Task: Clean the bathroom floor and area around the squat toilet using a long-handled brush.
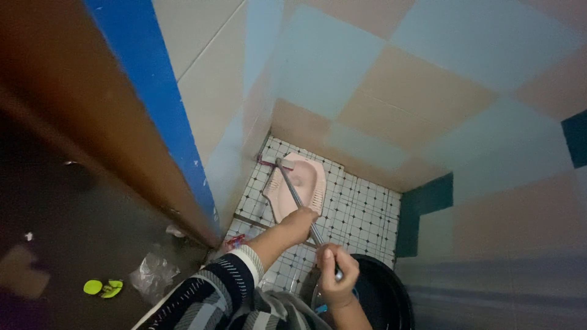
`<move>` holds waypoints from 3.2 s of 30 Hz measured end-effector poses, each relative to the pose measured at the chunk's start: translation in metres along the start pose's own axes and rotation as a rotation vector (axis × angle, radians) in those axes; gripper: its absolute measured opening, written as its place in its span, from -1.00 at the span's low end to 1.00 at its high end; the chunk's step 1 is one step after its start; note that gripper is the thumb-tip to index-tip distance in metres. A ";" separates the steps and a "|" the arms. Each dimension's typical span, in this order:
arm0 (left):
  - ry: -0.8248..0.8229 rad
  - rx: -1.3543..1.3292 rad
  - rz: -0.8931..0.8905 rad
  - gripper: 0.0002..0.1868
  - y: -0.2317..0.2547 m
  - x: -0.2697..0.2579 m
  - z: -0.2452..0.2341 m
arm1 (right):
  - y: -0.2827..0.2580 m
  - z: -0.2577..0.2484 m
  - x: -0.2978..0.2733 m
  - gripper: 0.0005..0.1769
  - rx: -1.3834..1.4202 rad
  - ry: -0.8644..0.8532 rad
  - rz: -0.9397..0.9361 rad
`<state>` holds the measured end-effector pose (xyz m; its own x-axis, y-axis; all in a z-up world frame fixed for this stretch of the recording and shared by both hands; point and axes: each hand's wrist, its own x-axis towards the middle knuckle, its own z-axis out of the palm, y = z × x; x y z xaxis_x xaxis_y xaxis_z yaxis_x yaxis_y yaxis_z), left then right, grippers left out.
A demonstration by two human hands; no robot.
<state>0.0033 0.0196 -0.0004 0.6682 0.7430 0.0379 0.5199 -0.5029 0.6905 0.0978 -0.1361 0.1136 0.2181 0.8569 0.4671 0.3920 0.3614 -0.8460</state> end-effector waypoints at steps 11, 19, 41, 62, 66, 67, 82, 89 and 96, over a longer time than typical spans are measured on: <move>-0.124 0.022 -0.045 -0.80 0.083 -0.064 -0.016 | -0.065 -0.040 -0.040 -0.77 -0.060 0.052 0.131; -0.142 -0.025 -0.002 -0.77 0.124 -0.106 -0.019 | -0.108 -0.063 -0.065 -0.71 0.022 0.211 0.399; 0.018 -0.057 0.026 -0.79 0.004 -0.008 0.014 | -0.012 -0.006 -0.009 -0.78 -0.041 0.070 0.016; -0.148 0.020 -0.041 -0.79 0.088 -0.062 -0.026 | -0.062 -0.041 -0.036 -0.77 -0.018 0.031 0.172; -0.172 0.015 -0.012 -0.77 0.101 -0.086 -0.023 | -0.097 -0.050 -0.045 -0.79 -0.079 0.066 0.193; -0.185 0.005 -0.015 -0.77 0.108 -0.092 -0.027 | -0.104 -0.053 -0.048 -0.78 -0.083 0.073 0.214; -0.071 -0.031 0.068 -0.85 0.061 -0.073 -0.009 | -0.086 -0.026 -0.039 -0.73 -0.040 0.098 0.172; -0.092 -0.065 0.008 -0.80 0.032 -0.030 -0.020 | -0.020 -0.012 -0.018 -0.75 0.048 0.120 0.175; -0.005 -0.086 0.013 -0.85 -0.025 0.015 0.009 | 0.008 0.009 0.008 -0.79 -0.098 0.030 -0.040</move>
<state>0.0051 0.0397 -0.0232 0.6772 0.7345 0.0435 0.4643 -0.4724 0.7492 0.0942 -0.1229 0.1081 0.2265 0.8307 0.5085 0.4863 0.3559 -0.7980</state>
